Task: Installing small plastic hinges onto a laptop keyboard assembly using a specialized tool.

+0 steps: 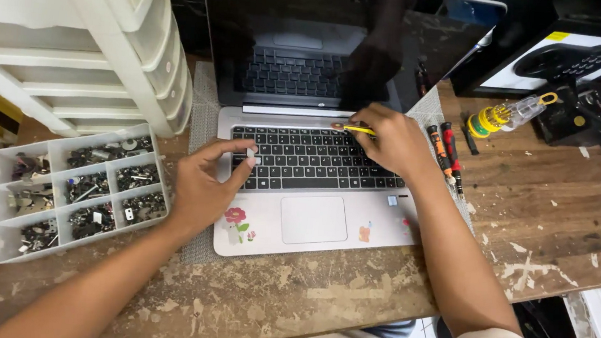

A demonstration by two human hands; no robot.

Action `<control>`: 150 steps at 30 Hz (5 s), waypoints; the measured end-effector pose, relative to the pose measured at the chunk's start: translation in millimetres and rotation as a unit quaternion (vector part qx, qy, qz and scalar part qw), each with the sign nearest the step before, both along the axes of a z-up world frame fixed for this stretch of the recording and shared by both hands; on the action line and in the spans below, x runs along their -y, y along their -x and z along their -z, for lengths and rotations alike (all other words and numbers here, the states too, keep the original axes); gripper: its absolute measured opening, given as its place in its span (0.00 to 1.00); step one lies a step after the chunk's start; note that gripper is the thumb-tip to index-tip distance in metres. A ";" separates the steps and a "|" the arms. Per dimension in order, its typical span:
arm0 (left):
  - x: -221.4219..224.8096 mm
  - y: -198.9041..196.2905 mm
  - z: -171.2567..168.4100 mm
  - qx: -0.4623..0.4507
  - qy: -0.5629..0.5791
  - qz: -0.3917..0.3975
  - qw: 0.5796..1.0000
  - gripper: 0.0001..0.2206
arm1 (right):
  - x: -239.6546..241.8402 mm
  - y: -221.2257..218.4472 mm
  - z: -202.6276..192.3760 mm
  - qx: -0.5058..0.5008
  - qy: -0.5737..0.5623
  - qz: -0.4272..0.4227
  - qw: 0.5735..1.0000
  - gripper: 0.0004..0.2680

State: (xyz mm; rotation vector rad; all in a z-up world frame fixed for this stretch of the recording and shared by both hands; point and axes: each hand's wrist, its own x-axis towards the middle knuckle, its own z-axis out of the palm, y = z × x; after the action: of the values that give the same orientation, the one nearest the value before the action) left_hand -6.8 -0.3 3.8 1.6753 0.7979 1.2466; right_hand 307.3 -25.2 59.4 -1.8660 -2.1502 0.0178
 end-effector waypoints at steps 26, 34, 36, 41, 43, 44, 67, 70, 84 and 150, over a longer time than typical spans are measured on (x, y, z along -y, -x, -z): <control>6.3 -15.1 -1.1 -0.057 -0.192 0.028 0.979 0.12 | -8.6 17.8 28.9 0.022 -0.129 -0.125 0.983 0.04; -4.8 -18.9 9.9 -0.143 -0.248 0.034 0.957 0.16 | 0.7 74.6 34.7 -0.306 -0.017 -0.248 0.919 0.06; -4.9 -21.1 10.8 -0.151 -0.246 0.055 0.956 0.24 | -2.1 80.2 35.0 -0.360 0.003 -0.224 0.906 0.05; -3.2 -19.9 8.4 -0.139 -0.229 0.060 0.962 0.28 | -12.4 80.3 46.3 -0.401 0.032 -0.206 0.892 0.05; -8.0 -22.5 8.0 -0.133 -0.225 0.067 0.963 0.29 | -15.0 81.3 46.6 -0.419 0.043 -0.195 0.886 0.06; -11.9 -24.5 8.6 -0.120 -0.217 0.070 0.966 0.29 | -16.7 80.1 48.0 -0.434 0.045 -0.190 0.880 0.06; -15.7 -19.4 22.5 -0.275 -0.251 -0.057 0.926 0.16 | -9.1 83.7 50.9 -0.357 -0.017 -0.212 0.910 0.06; -16.4 -19.6 22.8 -0.278 -0.251 -0.058 0.925 0.15 | -9.5 82.1 50.6 -0.353 -0.022 -0.211 0.912 0.06; -16.5 -17.4 19.1 -0.296 -0.272 -0.047 0.914 0.09 | -0.1 82.8 37.9 -0.130 -0.130 -0.331 0.925 0.06; -11.4 -14.6 10.9 -0.406 -0.407 0.029 0.818 0.09 | 1.9 72.8 8.4 -0.105 -0.020 -0.332 0.937 0.11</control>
State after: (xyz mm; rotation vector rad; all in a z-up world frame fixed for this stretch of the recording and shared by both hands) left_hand 7.8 11.1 -7.0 3.0207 0.6938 0.8170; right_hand 234.5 -27.2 51.0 -0.9811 -2.4817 0.2970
